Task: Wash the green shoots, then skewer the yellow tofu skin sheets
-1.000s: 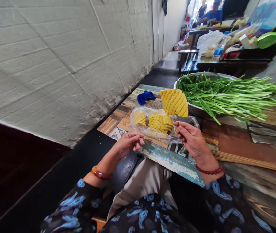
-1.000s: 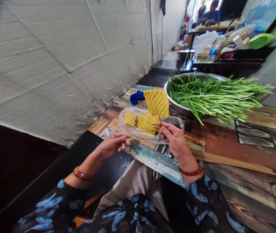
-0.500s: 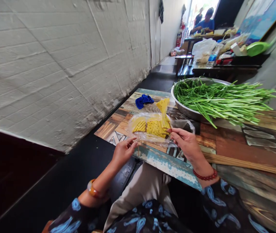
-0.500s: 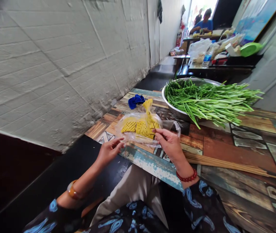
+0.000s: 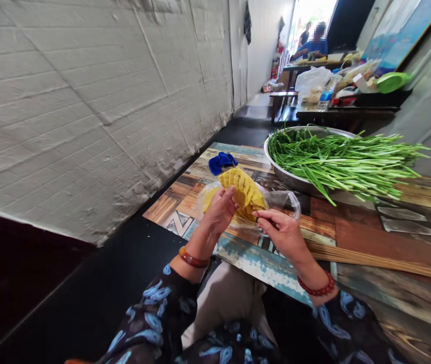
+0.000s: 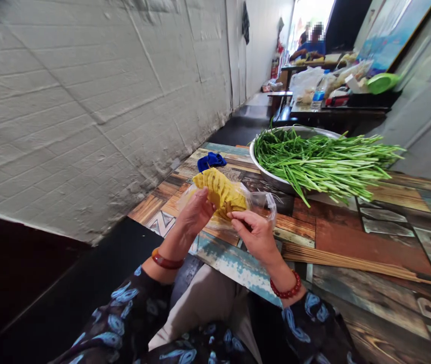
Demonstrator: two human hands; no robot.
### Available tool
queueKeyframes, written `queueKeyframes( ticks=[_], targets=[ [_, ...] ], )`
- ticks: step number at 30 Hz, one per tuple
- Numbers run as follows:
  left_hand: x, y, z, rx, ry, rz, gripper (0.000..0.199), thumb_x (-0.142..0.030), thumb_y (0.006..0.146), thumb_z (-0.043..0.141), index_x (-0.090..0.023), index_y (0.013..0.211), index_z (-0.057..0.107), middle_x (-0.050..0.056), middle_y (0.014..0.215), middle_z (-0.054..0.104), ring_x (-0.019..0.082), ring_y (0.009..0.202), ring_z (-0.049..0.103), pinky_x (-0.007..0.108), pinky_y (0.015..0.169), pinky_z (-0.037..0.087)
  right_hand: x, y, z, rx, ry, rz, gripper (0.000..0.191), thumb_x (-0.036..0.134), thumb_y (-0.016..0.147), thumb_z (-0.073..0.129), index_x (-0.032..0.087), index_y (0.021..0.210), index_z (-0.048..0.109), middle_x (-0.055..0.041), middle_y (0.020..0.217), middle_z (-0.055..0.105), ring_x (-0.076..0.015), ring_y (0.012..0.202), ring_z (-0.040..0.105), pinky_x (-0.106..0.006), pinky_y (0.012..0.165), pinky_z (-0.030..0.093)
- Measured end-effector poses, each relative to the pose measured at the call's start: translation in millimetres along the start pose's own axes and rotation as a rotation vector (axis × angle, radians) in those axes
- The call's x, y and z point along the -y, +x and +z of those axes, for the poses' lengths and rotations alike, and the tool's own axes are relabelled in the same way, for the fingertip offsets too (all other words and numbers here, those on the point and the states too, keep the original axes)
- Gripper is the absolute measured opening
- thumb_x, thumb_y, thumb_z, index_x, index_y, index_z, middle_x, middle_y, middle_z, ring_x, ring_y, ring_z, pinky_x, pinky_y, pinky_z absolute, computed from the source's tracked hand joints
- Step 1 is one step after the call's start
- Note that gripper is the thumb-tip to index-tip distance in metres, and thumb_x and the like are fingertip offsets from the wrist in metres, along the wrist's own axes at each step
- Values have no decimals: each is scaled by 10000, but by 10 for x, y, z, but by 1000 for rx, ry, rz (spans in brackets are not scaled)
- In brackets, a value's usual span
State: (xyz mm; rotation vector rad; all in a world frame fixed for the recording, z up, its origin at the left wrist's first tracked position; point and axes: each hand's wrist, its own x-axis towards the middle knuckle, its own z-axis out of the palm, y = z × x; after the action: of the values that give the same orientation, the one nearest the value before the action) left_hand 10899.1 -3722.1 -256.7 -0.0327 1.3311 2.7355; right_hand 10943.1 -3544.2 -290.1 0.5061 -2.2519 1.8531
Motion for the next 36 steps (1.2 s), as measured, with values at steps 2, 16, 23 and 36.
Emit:
queueKeyframes(
  ticks=[2,16,23,36],
  targets=[
    [-2,9,35,0,0,13,402,-352,688,877,-159,998,707,36,963,760,156,908,713,243,835,537,34,-5,15,0,-43,-41,185,294,909,632,243,994,788,-62,986,789,-216,886,722,-366,829,563],
    [-118,124,100,24,24,-51,302,-197,727,822,-127,1007,731,86,990,779,262,1045,720,386,996,538,10,-22,66,41,-21,4,198,293,904,629,245,1000,795,-67,966,797,-221,839,733,-369,790,576],
    [-188,154,117,65,45,-95,307,-265,756,818,-118,1013,735,97,978,780,252,983,736,377,965,550,-54,-25,68,38,13,61,212,340,903,638,247,1003,800,-72,985,794,-221,823,732,-371,778,591],
    [-200,120,-5,124,40,-81,379,-309,675,876,-106,971,755,114,934,781,279,948,737,379,915,547,-128,-58,112,85,4,128,226,373,891,662,237,1010,798,-62,902,784,-196,719,710,-325,676,582]
  ],
)
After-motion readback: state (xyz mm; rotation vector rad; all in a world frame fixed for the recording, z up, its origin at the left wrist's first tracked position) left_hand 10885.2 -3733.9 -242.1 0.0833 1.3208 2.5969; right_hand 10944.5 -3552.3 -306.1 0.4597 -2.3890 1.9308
